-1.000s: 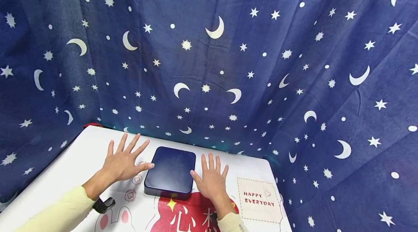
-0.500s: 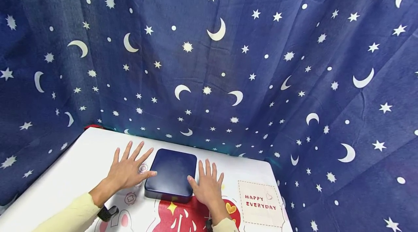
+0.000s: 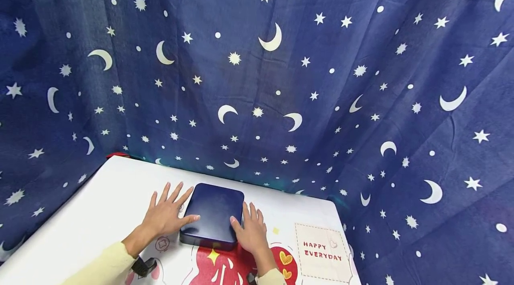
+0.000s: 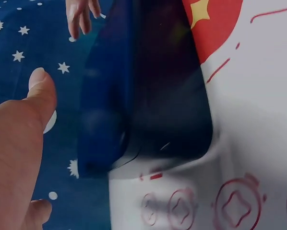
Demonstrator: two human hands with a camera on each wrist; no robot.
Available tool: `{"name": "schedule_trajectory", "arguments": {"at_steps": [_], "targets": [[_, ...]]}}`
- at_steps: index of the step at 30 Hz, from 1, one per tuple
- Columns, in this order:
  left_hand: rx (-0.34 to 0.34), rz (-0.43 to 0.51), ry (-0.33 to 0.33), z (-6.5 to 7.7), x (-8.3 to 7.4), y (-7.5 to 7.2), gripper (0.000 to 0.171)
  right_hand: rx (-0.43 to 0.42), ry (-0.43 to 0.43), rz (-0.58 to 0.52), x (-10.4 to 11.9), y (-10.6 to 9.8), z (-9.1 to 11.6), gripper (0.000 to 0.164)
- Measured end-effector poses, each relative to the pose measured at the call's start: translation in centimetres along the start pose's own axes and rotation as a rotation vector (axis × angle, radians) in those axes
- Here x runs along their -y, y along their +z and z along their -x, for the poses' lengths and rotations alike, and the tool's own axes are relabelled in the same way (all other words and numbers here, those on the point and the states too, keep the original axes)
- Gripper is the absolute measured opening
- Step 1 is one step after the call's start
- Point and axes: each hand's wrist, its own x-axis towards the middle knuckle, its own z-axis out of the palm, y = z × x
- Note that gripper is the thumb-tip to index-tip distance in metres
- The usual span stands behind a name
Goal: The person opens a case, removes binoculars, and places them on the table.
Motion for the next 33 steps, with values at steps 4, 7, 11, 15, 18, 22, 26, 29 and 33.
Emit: {"name": "schedule_trajectory", "arguments": {"at_steps": [4, 7, 11, 15, 18, 22, 26, 29, 33], "targets": [[0.026, 0.127, -0.031, 0.0, -0.4, 1.1, 0.102, 0.029, 0.040, -0.154, -0.4, 0.9, -0.3, 0.074], [0.052, 0.251, -0.070, 0.0, -0.8, 1.8, 0.106, 0.048, 0.116, -0.307, -0.5, 1.5, -0.4, 0.077], [0.059, 0.368, -0.116, 0.0, -1.3, 2.5, 0.111, 0.029, 0.203, -0.466, -0.7, 2.3, -1.0, 0.075], [0.073, 0.531, -0.189, -0.3, -1.4, 2.9, 0.108, -0.019, 0.258, -0.564, -1.0, 2.5, -1.6, 0.069], [0.076, 0.659, -0.269, -0.6, -1.3, 3.0, 0.095, -0.037, 0.298, -0.612, -1.0, 2.6, -1.5, 0.065], [0.056, 0.749, -0.343, -1.1, -0.8, 2.7, 0.070, -0.043, 0.300, -0.633, -0.9, 2.8, -1.4, 0.058], [0.058, 0.828, -0.403, -1.7, -0.3, 2.2, 0.057, -0.042, 0.302, -0.628, -0.7, 2.5, -1.7, 0.054], [0.062, 0.906, -0.436, -1.8, -0.3, 1.9, 0.053, -0.033, 0.318, -0.611, -0.4, 2.0, -1.9, 0.054], [0.042, 1.000, -0.446, -1.9, -0.1, 1.4, 0.050, -0.033, 0.312, -0.658, -0.1, 1.3, -2.1, 0.055]]}}
